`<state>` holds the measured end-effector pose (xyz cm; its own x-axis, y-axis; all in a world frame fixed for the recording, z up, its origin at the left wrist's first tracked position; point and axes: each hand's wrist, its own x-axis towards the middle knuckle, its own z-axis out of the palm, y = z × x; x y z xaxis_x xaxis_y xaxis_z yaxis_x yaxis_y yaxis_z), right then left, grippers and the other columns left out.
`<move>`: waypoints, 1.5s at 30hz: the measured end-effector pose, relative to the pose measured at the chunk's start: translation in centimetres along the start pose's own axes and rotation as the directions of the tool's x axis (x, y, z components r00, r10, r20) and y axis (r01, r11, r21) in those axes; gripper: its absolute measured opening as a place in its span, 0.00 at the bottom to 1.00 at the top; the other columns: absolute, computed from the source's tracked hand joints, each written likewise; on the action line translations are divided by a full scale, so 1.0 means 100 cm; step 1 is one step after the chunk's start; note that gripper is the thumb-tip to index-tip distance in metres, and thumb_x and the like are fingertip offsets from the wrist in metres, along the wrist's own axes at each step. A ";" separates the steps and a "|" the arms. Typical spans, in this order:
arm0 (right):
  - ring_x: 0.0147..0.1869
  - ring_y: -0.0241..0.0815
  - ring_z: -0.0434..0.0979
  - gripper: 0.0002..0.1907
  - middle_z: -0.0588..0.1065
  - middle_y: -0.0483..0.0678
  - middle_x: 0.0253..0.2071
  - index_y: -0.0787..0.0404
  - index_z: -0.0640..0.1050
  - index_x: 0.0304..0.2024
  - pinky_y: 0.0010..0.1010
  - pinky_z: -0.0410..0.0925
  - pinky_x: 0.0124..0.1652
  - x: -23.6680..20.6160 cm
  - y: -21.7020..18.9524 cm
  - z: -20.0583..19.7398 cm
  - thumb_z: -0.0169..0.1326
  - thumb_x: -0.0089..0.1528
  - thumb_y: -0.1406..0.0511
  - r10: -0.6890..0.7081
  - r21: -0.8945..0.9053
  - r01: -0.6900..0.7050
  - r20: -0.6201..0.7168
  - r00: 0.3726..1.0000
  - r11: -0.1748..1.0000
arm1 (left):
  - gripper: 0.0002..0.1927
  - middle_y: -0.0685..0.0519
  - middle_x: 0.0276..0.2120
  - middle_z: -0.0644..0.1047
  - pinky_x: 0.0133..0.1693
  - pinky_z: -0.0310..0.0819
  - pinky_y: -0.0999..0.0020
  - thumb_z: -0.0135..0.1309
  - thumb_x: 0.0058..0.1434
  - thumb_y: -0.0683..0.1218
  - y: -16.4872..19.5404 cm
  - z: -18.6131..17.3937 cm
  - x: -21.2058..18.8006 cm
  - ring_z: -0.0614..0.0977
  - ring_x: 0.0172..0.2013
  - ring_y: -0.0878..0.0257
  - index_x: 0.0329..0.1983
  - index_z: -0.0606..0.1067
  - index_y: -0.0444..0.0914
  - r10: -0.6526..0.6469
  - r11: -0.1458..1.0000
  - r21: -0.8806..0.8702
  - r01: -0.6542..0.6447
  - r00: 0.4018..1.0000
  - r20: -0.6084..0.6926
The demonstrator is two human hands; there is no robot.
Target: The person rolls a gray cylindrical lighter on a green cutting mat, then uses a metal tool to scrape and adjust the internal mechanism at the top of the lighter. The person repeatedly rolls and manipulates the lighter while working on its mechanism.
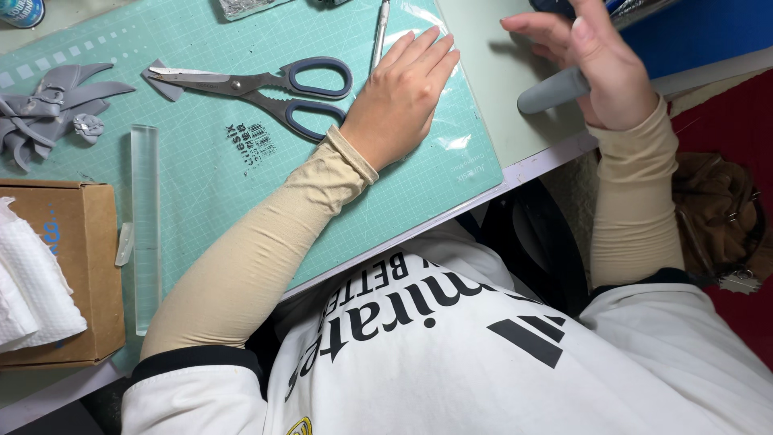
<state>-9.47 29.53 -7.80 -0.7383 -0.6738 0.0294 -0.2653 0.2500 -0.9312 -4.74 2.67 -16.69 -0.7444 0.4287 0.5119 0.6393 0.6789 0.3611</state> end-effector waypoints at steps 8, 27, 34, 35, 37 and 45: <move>0.75 0.46 0.66 0.30 0.69 0.56 0.66 0.59 0.46 0.80 0.44 0.57 0.80 0.002 0.010 -0.011 0.27 0.80 0.53 -0.013 0.047 0.012 0.035 0.999 0.999 | 0.22 0.38 0.62 0.74 0.69 0.59 0.49 0.51 0.62 0.33 0.000 0.002 -0.001 0.71 0.66 0.44 0.61 0.73 0.27 0.006 1.000 0.019 -0.006 1.000 -0.012; 0.77 0.49 0.68 0.41 0.72 0.54 0.67 0.54 0.48 0.82 0.45 0.56 0.77 0.007 0.006 -0.004 0.31 0.76 0.39 -0.009 -0.154 0.011 0.015 1.000 0.988 | 0.22 0.38 0.59 0.75 0.67 0.61 0.50 0.51 0.61 0.34 0.004 -0.008 0.003 0.72 0.64 0.43 0.60 0.73 0.26 0.031 0.999 0.017 -0.031 0.999 -0.019; 0.77 0.50 0.67 0.54 0.68 0.55 0.73 0.51 0.46 0.79 0.43 0.62 0.73 -0.037 0.022 0.005 0.40 0.64 0.29 -0.177 0.317 0.256 -0.258 0.950 0.913 | 0.18 0.40 0.58 0.76 0.67 0.63 0.51 0.52 0.67 0.38 0.006 -0.008 0.002 0.73 0.63 0.44 0.60 0.73 0.29 0.018 1.000 0.000 -0.018 1.000 -0.024; 0.77 0.49 0.66 0.51 0.68 0.57 0.73 0.54 0.48 0.79 0.40 0.61 0.74 -0.047 0.026 0.009 0.46 0.67 0.34 -0.124 0.308 0.229 -0.324 0.938 0.923 | 0.18 0.39 0.58 0.76 0.67 0.63 0.51 0.53 0.67 0.39 0.006 -0.008 0.002 0.73 0.63 0.44 0.60 0.73 0.29 0.016 1.000 -0.010 -0.016 1.000 -0.026; 0.77 0.49 0.67 0.45 0.68 0.59 0.72 0.58 0.53 0.78 0.39 0.61 0.75 -0.052 0.036 0.017 0.56 0.69 0.46 -0.096 0.163 0.169 -0.382 0.919 0.972 | 0.18 0.39 0.58 0.76 0.66 0.63 0.51 0.53 0.67 0.39 0.005 -0.009 0.003 0.73 0.63 0.44 0.60 0.73 0.29 0.019 1.000 -0.018 -0.019 0.999 -0.034; 0.62 0.50 0.80 0.21 0.79 0.57 0.56 0.67 0.71 0.60 0.38 0.74 0.62 -0.043 0.043 0.028 0.61 0.66 0.75 0.045 -0.032 -0.063 -0.396 0.917 0.998 | 0.19 0.39 0.58 0.76 0.66 0.62 0.49 0.52 0.68 0.40 0.009 -0.013 0.005 0.73 0.63 0.44 0.60 0.72 0.29 -0.002 1.000 -0.024 0.002 1.000 0.007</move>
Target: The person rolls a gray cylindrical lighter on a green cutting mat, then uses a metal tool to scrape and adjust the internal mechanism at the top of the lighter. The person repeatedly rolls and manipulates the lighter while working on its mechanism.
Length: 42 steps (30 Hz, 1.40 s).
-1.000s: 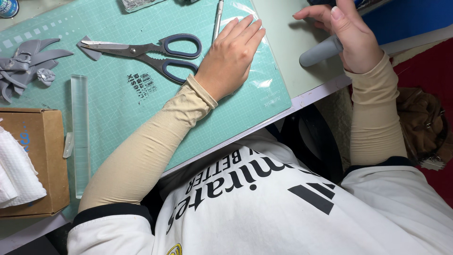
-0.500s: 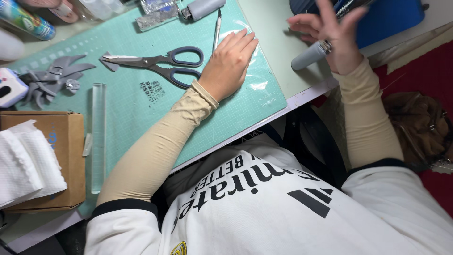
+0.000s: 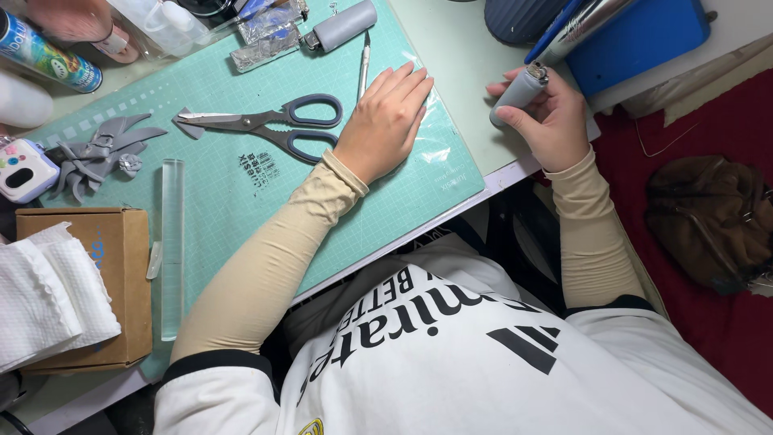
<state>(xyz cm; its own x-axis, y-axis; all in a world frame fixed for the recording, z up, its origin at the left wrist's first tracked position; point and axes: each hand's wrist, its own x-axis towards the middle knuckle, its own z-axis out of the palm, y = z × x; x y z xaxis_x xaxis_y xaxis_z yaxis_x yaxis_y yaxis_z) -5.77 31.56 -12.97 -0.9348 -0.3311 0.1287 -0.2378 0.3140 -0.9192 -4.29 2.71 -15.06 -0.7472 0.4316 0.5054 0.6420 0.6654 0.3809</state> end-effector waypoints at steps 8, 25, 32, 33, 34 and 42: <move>0.63 0.52 0.80 0.15 0.78 0.57 0.53 0.66 0.69 0.58 0.45 0.74 0.67 -0.014 0.003 0.002 0.59 0.72 0.74 -0.164 0.247 0.181 -0.090 0.982 0.952 | 0.19 0.39 0.59 0.75 0.67 0.61 0.49 0.52 0.69 0.41 -0.003 0.004 -0.001 0.72 0.64 0.45 0.61 0.72 0.29 0.003 1.000 0.009 -0.003 1.000 -0.005; 0.56 0.52 0.82 0.42 0.76 0.64 0.53 0.69 0.46 0.79 0.42 0.77 0.57 0.010 -0.102 0.012 0.52 0.74 0.59 -0.238 0.625 -0.155 0.498 0.834 0.765 | 0.74 0.42 0.74 0.51 0.72 0.49 0.37 0.74 0.51 0.70 0.054 -0.087 0.020 0.58 0.75 0.45 0.82 0.36 0.41 0.240 0.904 -0.320 -0.284 0.955 -0.172; 0.59 0.54 0.82 0.48 0.75 0.66 0.57 0.66 0.40 0.81 0.42 0.76 0.58 0.021 -0.136 0.043 0.55 0.69 0.65 -0.324 0.558 -0.067 0.572 0.753 0.827 | 0.66 0.50 0.73 0.56 0.76 0.43 0.46 0.70 0.60 0.58 0.056 -0.101 -0.011 0.59 0.74 0.56 0.80 0.31 0.44 0.130 0.970 -0.180 -0.163 0.975 -0.180; 0.60 0.54 0.81 0.49 0.75 0.66 0.57 0.65 0.39 0.81 0.43 0.76 0.59 0.021 -0.138 0.046 0.55 0.68 0.67 -0.336 0.569 -0.063 0.567 0.752 0.820 | 0.65 0.51 0.73 0.56 0.77 0.42 0.46 0.70 0.61 0.58 0.055 -0.102 -0.014 0.59 0.74 0.57 0.80 0.30 0.45 0.128 0.977 -0.140 -0.159 0.970 -0.205; 0.60 0.55 0.81 0.51 0.75 0.66 0.58 0.64 0.38 0.81 0.45 0.76 0.61 0.021 -0.140 0.050 0.56 0.67 0.69 -0.347 0.580 -0.059 0.562 0.751 0.812 | 0.67 0.50 0.74 0.56 0.76 0.40 0.45 0.70 0.61 0.58 0.055 -0.104 -0.017 0.59 0.74 0.56 0.81 0.29 0.44 0.131 0.982 -0.104 -0.159 0.962 -0.238; 0.62 0.56 0.81 0.53 0.75 0.67 0.58 0.62 0.37 0.80 0.45 0.79 0.61 0.010 -0.147 0.079 0.56 0.64 0.77 -0.304 0.562 -0.012 0.465 0.831 0.827 | 0.74 0.47 0.73 0.61 0.73 0.30 0.34 0.76 0.60 0.63 0.057 -0.120 -0.032 0.60 0.73 0.50 0.81 0.24 0.51 0.080 0.991 -0.073 -0.110 0.941 -0.329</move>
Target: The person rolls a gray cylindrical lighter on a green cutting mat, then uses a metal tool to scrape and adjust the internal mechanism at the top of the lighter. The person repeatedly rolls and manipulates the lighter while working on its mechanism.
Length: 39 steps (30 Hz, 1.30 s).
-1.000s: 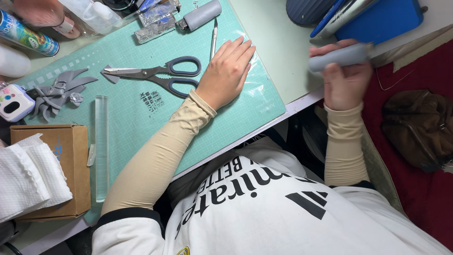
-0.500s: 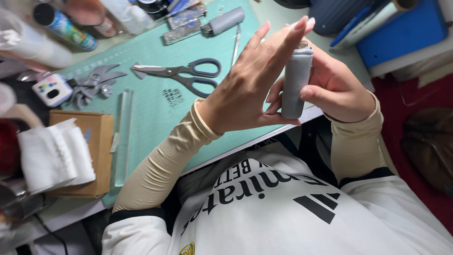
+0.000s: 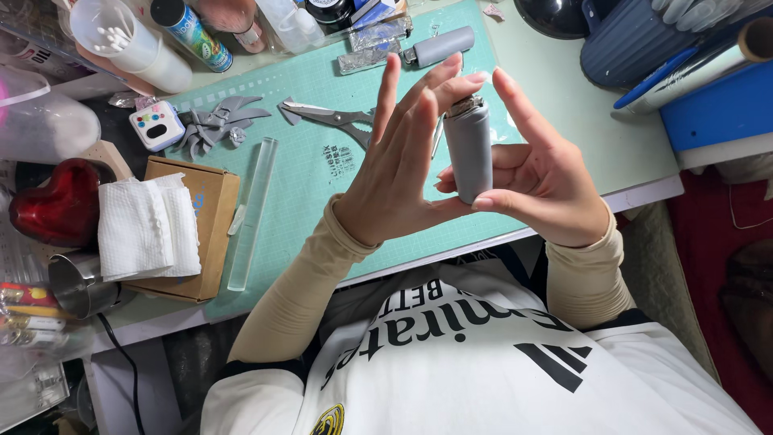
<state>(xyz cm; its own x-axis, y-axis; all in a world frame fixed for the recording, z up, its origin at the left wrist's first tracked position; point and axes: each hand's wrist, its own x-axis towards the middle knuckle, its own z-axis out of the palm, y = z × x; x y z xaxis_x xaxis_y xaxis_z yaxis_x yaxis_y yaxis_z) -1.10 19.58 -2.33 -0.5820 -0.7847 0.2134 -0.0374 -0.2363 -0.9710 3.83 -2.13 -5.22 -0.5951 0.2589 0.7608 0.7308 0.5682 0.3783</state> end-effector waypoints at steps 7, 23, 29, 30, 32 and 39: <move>0.68 0.55 0.77 0.52 0.71 0.66 0.64 0.63 0.38 0.79 0.43 0.74 0.65 -0.008 -0.001 0.014 0.57 0.64 0.76 0.025 0.073 -0.028 0.040 0.999 0.997 | 0.74 0.49 0.70 0.67 0.71 0.23 0.27 0.76 0.59 0.63 0.007 -0.003 -0.016 0.63 0.73 0.54 0.82 0.25 0.51 -0.048 0.999 0.017 0.049 0.997 -0.052; 0.64 0.57 0.78 0.50 0.75 0.66 0.57 0.66 0.45 0.80 0.45 0.73 0.64 -0.011 0.002 0.012 0.60 0.63 0.76 0.080 0.295 -0.096 0.064 0.995 0.951 | 0.78 0.45 0.67 0.70 0.68 0.14 0.29 0.77 0.55 0.67 0.007 -0.006 -0.022 0.53 0.77 0.47 0.79 0.21 0.54 -0.026 0.998 0.057 0.030 0.997 -0.075; 0.61 0.59 0.80 0.54 0.76 0.67 0.55 0.63 0.46 0.77 0.49 0.76 0.61 -0.006 0.010 0.004 0.66 0.59 0.69 0.167 0.450 -0.221 0.156 0.973 0.865 | 0.78 0.46 0.68 0.70 0.71 0.11 0.35 0.77 0.56 0.64 0.016 -0.011 -0.015 0.56 0.76 0.51 0.80 0.21 0.52 -0.037 0.999 -0.036 0.035 0.998 -0.054; 0.61 0.59 0.81 0.53 0.77 0.67 0.54 0.63 0.46 0.76 0.50 0.77 0.62 -0.005 0.011 0.002 0.66 0.59 0.66 0.216 0.521 -0.283 0.187 0.958 0.805 | 0.78 0.46 0.68 0.70 0.71 0.11 0.36 0.78 0.57 0.64 0.017 -0.012 -0.013 0.56 0.76 0.51 0.80 0.22 0.52 -0.044 0.998 -0.057 0.041 0.998 -0.048; 0.59 0.61 0.82 0.53 0.78 0.69 0.52 0.63 0.47 0.79 0.49 0.77 0.59 -0.004 0.013 0.003 0.66 0.61 0.68 0.200 0.525 -0.259 0.167 0.965 0.811 | 0.78 0.43 0.68 0.69 0.71 0.11 0.35 0.78 0.55 0.65 0.017 -0.013 -0.009 0.55 0.75 0.47 0.79 0.22 0.51 -0.066 0.995 -0.078 0.064 0.997 -0.031; 0.51 0.52 0.84 0.54 0.77 0.59 0.45 0.65 0.50 0.79 0.41 0.80 0.52 -0.003 0.009 0.015 0.69 0.59 0.71 0.085 0.383 -0.084 0.013 0.996 0.920 | 0.76 0.46 0.72 0.61 0.73 0.15 0.41 0.74 0.60 0.61 0.025 -0.016 -0.004 0.55 0.76 0.55 0.79 0.19 0.51 -0.063 0.992 -0.108 0.063 0.998 0.005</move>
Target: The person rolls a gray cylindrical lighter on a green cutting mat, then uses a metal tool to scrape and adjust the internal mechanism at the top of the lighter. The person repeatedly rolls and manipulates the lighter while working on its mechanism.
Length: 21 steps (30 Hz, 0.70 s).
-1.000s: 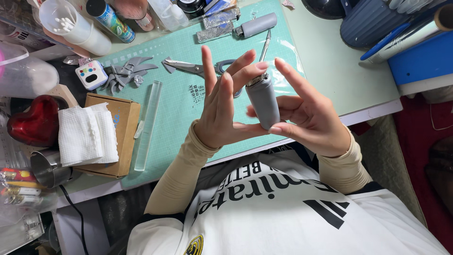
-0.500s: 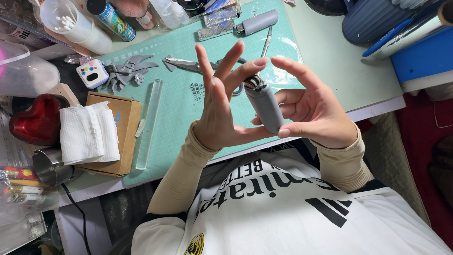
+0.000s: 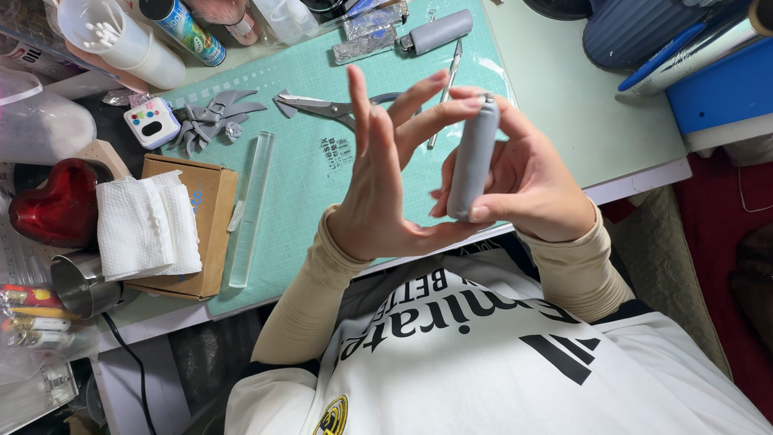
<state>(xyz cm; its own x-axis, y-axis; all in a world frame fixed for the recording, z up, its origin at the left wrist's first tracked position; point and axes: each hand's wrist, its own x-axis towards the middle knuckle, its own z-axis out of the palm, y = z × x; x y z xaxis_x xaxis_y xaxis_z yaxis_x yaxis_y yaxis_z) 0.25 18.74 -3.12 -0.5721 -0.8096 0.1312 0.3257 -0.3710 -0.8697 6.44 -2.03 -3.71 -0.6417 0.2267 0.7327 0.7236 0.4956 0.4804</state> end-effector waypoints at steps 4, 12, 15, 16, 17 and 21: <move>0.51 0.46 0.82 0.52 0.76 0.56 0.46 0.68 0.56 0.78 0.39 0.80 0.55 0.001 -0.009 0.001 0.69 0.57 0.70 -0.056 -0.354 0.044 -0.023 0.998 0.934 | 0.73 0.38 0.75 0.54 0.74 0.23 0.36 0.73 0.64 0.60 -0.003 -0.002 0.000 0.57 0.75 0.48 0.77 0.18 0.49 -0.059 0.998 -0.013 0.061 0.993 0.100; 0.64 0.51 0.80 0.41 0.74 0.60 0.61 0.66 0.47 0.74 0.37 0.75 0.63 0.003 -0.023 -0.008 0.51 0.64 0.66 0.034 -0.265 -0.030 0.013 0.999 0.964 | 0.77 0.43 0.71 0.61 0.76 0.44 0.55 0.80 0.59 0.53 -0.005 0.000 -0.004 0.65 0.72 0.49 0.80 0.23 0.48 -0.093 0.971 -0.211 0.111 0.992 0.090; 0.69 0.57 0.79 0.39 0.74 0.65 0.64 0.67 0.50 0.80 0.43 0.76 0.67 0.001 -0.020 -0.012 0.52 0.70 0.73 -0.004 -0.264 0.045 0.154 0.988 0.963 | 0.78 0.45 0.67 0.64 0.77 0.32 0.51 0.81 0.50 0.50 -0.004 0.003 -0.002 0.67 0.72 0.48 0.78 0.26 0.52 -0.036 0.981 -0.193 0.031 0.999 -0.021; 0.68 0.56 0.79 0.40 0.74 0.65 0.64 0.68 0.50 0.79 0.44 0.76 0.66 0.000 -0.018 -0.012 0.53 0.69 0.74 -0.010 -0.286 0.050 0.141 0.990 0.957 | 0.78 0.46 0.68 0.65 0.77 0.32 0.52 0.81 0.51 0.50 -0.004 0.003 -0.001 0.66 0.72 0.49 0.79 0.25 0.53 -0.037 0.981 -0.191 0.033 0.999 -0.020; 0.67 0.56 0.79 0.42 0.74 0.65 0.63 0.68 0.50 0.79 0.45 0.76 0.66 -0.001 -0.015 -0.012 0.55 0.67 0.75 -0.015 -0.308 0.054 0.127 0.992 0.950 | 0.77 0.44 0.68 0.63 0.78 0.32 0.52 0.80 0.52 0.50 -0.003 0.002 0.000 0.64 0.72 0.48 0.79 0.24 0.53 -0.031 0.981 -0.189 0.029 1.000 -0.006; 0.65 0.55 0.79 0.45 0.72 0.64 0.64 0.70 0.52 0.78 0.46 0.75 0.67 -0.005 -0.014 -0.010 0.59 0.63 0.76 -0.067 -0.358 0.096 0.093 0.993 0.929 | 0.76 0.37 0.70 0.57 0.77 0.34 0.48 0.78 0.58 0.50 0.000 -0.004 0.000 0.60 0.74 0.45 0.79 0.21 0.52 -0.014 0.981 -0.194 0.028 0.997 0.077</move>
<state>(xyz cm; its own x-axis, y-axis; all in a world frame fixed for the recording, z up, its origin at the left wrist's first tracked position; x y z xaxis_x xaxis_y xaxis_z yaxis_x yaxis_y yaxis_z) -0.69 20.08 -2.47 -0.5199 -0.8219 0.2329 -0.0223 -0.2594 -0.9655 6.53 -2.41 -3.53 -0.6691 0.2838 0.6869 0.7407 0.3295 0.5854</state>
